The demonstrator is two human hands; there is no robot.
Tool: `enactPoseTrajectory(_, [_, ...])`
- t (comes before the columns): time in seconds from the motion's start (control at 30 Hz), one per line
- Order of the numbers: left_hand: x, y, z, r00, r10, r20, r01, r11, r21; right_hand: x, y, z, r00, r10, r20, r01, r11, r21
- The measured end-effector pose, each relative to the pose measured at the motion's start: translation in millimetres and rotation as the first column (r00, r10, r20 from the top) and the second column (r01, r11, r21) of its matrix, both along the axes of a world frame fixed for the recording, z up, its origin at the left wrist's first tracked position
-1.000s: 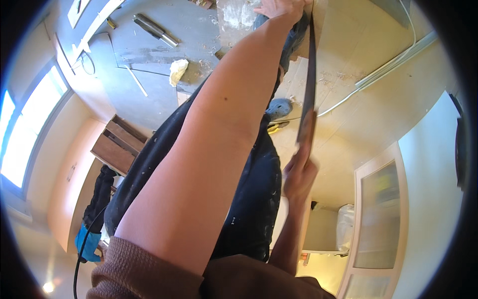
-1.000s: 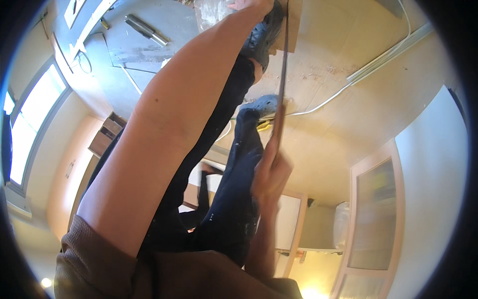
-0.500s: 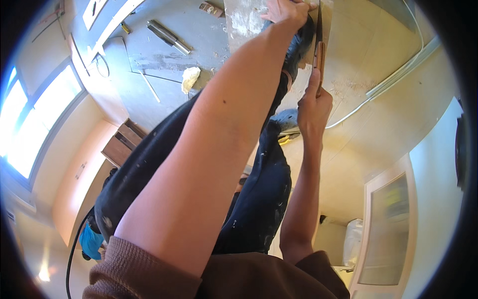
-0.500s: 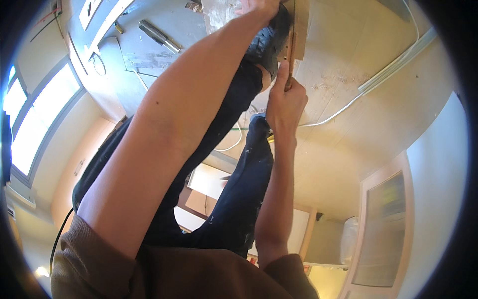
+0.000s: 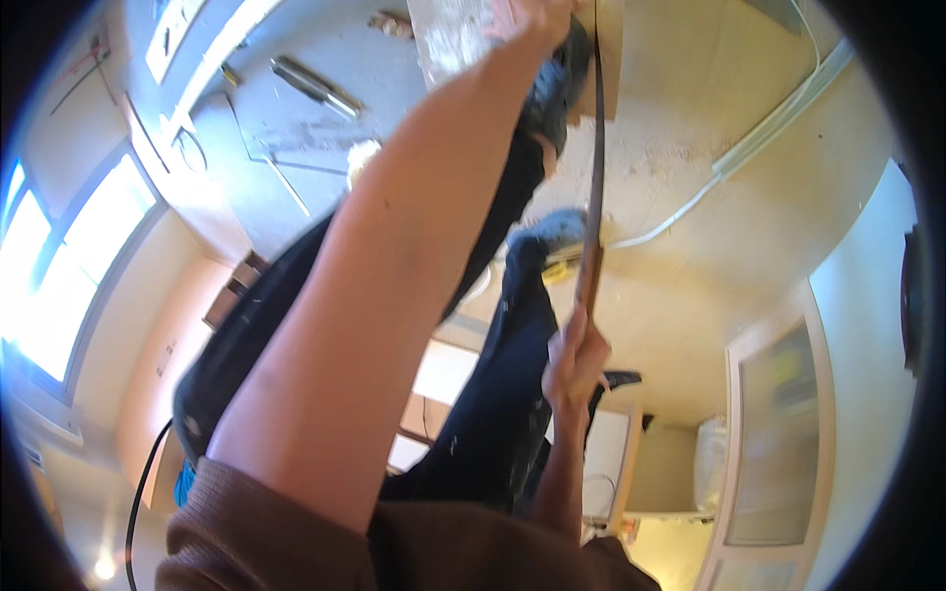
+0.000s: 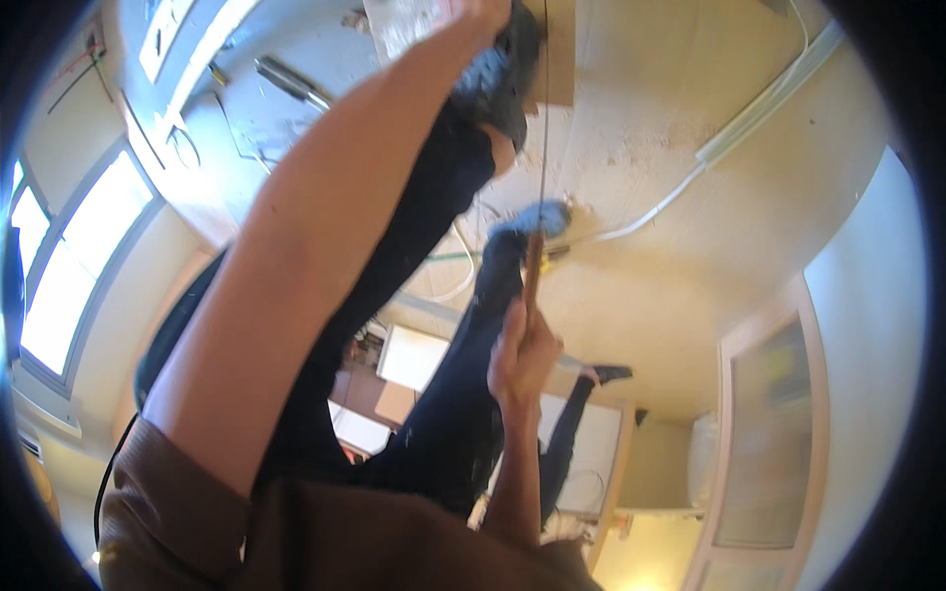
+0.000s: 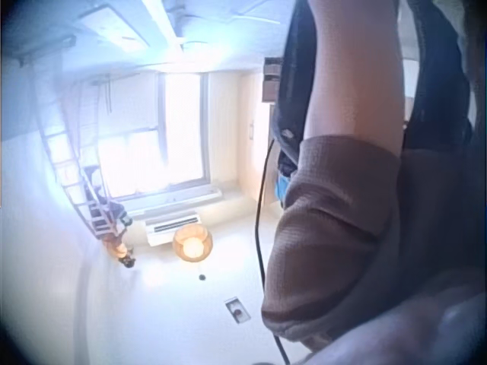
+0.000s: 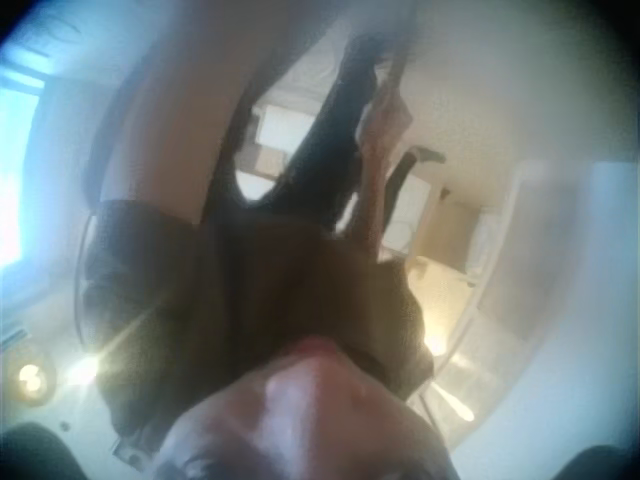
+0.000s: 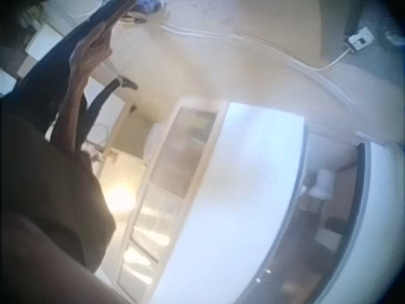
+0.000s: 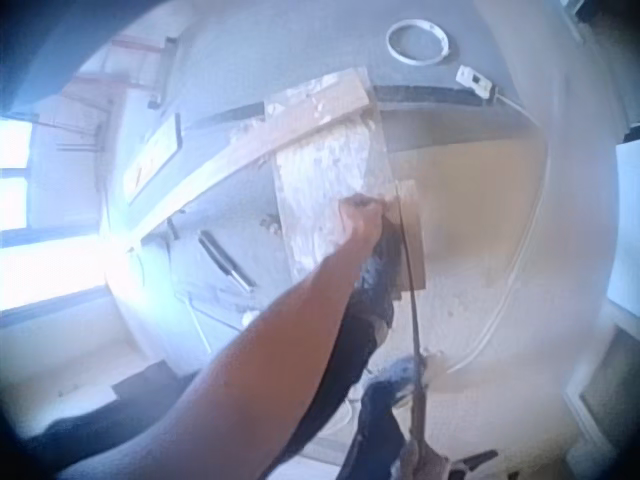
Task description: The person uses a hand saw to cut a small piece of wood placed on the floor. They hold the wood steady with their left hand and saw with their right hand, repeating the motion until the cut is complete.
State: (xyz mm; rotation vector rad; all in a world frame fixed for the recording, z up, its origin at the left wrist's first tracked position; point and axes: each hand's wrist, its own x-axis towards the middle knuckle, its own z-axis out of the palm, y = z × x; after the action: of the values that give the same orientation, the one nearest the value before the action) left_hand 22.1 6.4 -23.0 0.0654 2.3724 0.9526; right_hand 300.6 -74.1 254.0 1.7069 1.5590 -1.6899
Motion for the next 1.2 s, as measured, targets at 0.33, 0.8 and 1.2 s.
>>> enactPoseTrajectory(0.33, [-10, -12, -31, 0.998, -0.011, 0.066, 0.006, 0.997, 0.075, -9, -20, -45, 0.997, 0.035, 0.071, -0.046, 0.986, 0.163])
enactPoseTrajectory(0.8, [-18, 4, 9, 1.0, 0.011, 0.024, -0.011, 1.0, -0.013, 37, -16, -23, 0.996, -0.072, -0.047, 0.074, 0.996, 0.048])
enactPoseTrajectory(1.2, [-27, -2, 6, 0.994, 0.078, 0.083, -0.086, 0.991, 0.098, 21, -1, -64, 0.979, -0.087, -0.183, 0.096, 0.995, 0.038])
